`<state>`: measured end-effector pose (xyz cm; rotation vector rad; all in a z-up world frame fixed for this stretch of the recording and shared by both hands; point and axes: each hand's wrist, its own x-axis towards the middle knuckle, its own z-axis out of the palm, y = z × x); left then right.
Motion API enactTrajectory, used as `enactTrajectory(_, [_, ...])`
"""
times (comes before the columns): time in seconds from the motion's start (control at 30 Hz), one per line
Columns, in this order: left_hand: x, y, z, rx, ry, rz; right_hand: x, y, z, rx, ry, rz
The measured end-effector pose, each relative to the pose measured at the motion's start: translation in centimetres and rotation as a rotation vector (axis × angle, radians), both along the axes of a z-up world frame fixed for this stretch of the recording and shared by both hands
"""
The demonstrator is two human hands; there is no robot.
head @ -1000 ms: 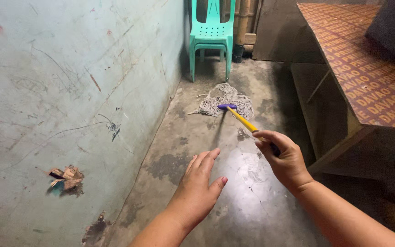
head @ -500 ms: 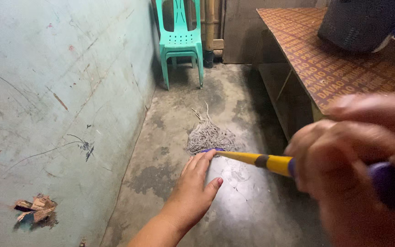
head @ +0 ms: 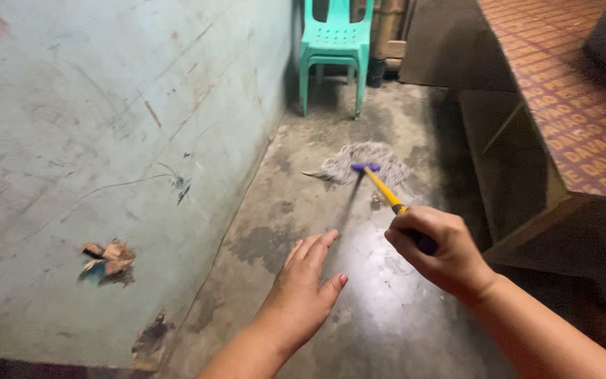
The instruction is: The person mops a concrete floor using a string mop with a yellow and purple handle. They move the mop back and forth across the floor, cleaning around a green plastic chair and a wooden table.
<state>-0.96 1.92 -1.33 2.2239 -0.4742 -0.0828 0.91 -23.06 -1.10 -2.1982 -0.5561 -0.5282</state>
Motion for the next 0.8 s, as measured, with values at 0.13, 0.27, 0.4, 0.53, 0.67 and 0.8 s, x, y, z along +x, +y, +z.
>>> enactTrajectory(0.13, [-0.5,-0.5,0.0,0.04,0.023,0.015,1.4,-0.5,-3.6,-0.023,0.051,-0.058])
enactTrajectory(0.27, [-0.3,-1.6,0.6,0.06,0.117,-0.004,0.6,-0.3,-1.1,0.023,0.051,-0.105])
enactTrajectory(0.4, [0.9,-4.2,1.0,0.035,0.074,-0.065,-3.0,-0.6,6.2,0.177,0.035,-0.178])
enactTrajectory(0.53, [2.1,-6.8,0.7,0.01,0.027,-0.122,-9.2,-1.3,12.0,0.196,-0.096,-0.276])
enactTrajectory(0.67, [2.6,-8.8,0.5,-0.045,-0.066,-0.181,-11.7,-0.4,12.3,0.126,-0.255,-0.213])
enactTrajectory(0.8, [2.3,-9.5,0.0,-0.035,-0.04,-0.173,-9.3,-2.2,10.4,0.109,-0.24,-0.174])
